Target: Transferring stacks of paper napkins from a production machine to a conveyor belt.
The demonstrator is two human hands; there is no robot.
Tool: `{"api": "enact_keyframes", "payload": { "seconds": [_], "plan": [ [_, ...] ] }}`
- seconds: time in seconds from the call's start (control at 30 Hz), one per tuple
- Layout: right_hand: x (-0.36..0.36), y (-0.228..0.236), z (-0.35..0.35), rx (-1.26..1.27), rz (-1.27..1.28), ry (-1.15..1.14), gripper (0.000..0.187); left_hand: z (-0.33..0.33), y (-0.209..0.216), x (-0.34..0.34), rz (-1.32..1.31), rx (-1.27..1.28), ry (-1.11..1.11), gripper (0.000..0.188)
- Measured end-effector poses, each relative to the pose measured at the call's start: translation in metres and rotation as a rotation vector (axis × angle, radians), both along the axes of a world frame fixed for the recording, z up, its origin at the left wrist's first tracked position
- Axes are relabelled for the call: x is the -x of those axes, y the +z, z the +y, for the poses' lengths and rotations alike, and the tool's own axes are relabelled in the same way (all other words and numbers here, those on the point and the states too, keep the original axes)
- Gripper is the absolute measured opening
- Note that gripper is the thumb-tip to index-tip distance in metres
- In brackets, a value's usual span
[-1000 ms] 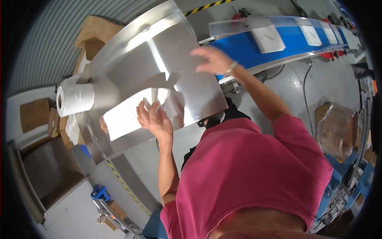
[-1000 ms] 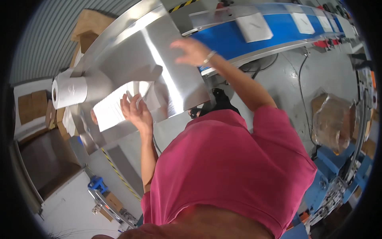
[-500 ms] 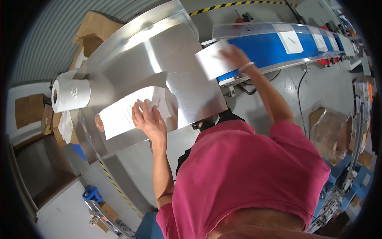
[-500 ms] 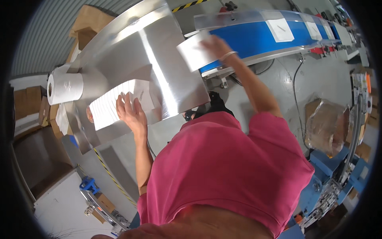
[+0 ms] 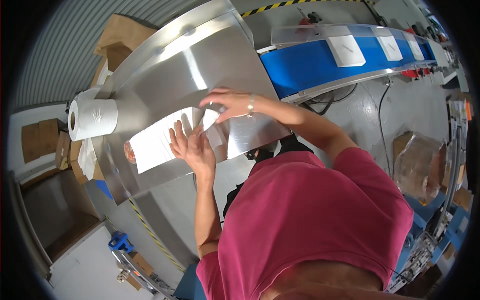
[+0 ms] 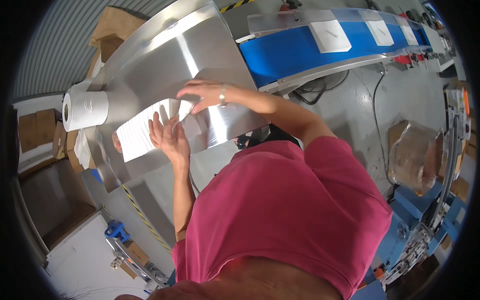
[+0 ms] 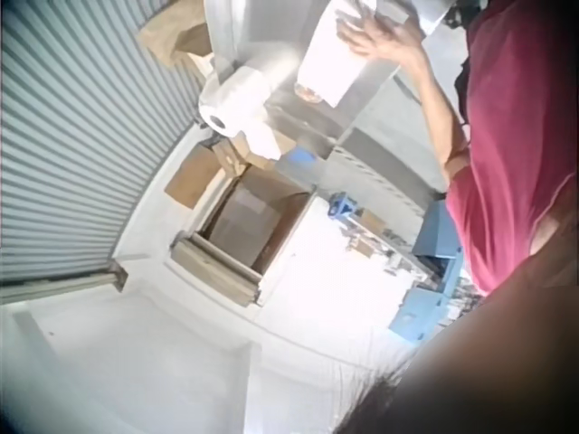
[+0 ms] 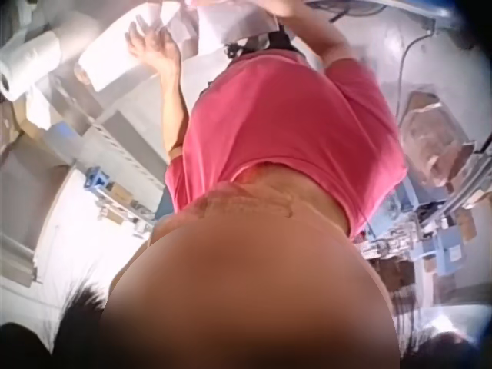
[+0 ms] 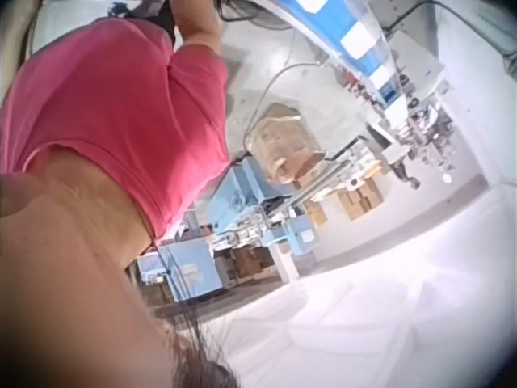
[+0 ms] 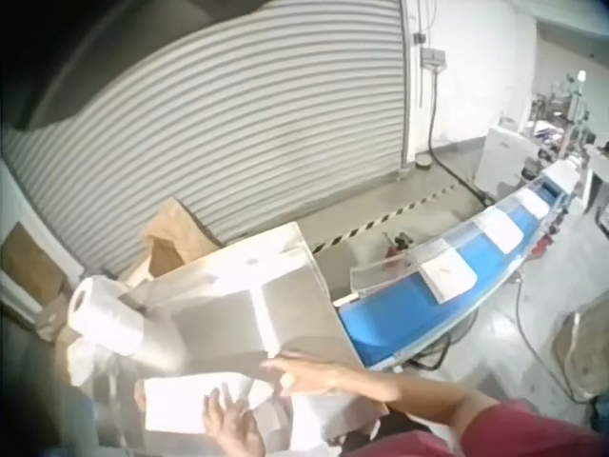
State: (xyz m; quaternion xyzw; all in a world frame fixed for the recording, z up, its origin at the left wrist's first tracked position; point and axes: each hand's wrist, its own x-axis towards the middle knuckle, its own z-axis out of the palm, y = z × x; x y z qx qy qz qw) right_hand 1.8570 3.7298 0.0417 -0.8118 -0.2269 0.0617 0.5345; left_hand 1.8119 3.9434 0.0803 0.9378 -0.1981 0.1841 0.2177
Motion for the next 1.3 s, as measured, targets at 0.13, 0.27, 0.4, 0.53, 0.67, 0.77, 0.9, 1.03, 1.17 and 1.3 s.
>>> {"api": "enact_keyframes", "payload": {
  "seconds": [0.13,0.27,0.4,0.53,0.67,0.77,0.9,1.03,1.17,1.3],
  "plan": [
    [-0.008,-0.022,0.004,0.018,-0.036,-0.038,0.050,0.002,0.008,0.000,0.033,-0.025,0.036,0.045],
    [0.019,-0.057,-0.056,-0.193,0.410,-0.451,0.058,0.014,-0.005,-0.005,-0.037,-0.028,0.095,0.042],
    [0.041,-0.078,-0.172,-0.145,0.437,-0.755,0.052,0.016,-0.003,-0.006,-0.023,0.016,0.081,0.036],
    [0.053,-0.038,-0.206,0.621,0.275,-1.278,0.055,0.021,-0.005,-0.006,-0.050,0.036,0.068,0.035],
    [0.042,-0.007,-0.158,0.781,-0.170,-1.026,0.057,0.014,-0.001,-0.007,-0.021,0.090,0.051,0.031],
    [0.014,-0.017,-0.072,0.236,-0.309,-0.382,0.052,0.015,-0.001,-0.007,-0.042,0.036,0.074,0.032],
    [-0.011,0.001,0.021,0.014,-0.101,-0.009,0.054,0.015,0.004,-0.007,0.059,0.022,0.014,0.027],
    [-0.016,-0.016,0.030,0.116,-0.094,-0.042,0.055,0.021,0.003,-0.009,0.034,-0.009,0.054,0.049],
    [0.013,-0.019,-0.026,-0.219,0.534,-0.319,0.067,0.031,-0.001,-0.009,-0.018,-0.039,0.118,0.043],
    [0.036,-0.107,-0.167,-0.544,0.535,-0.449,0.046,0.030,0.000,-0.011,-0.008,-0.016,0.080,0.039]
  ]
}}
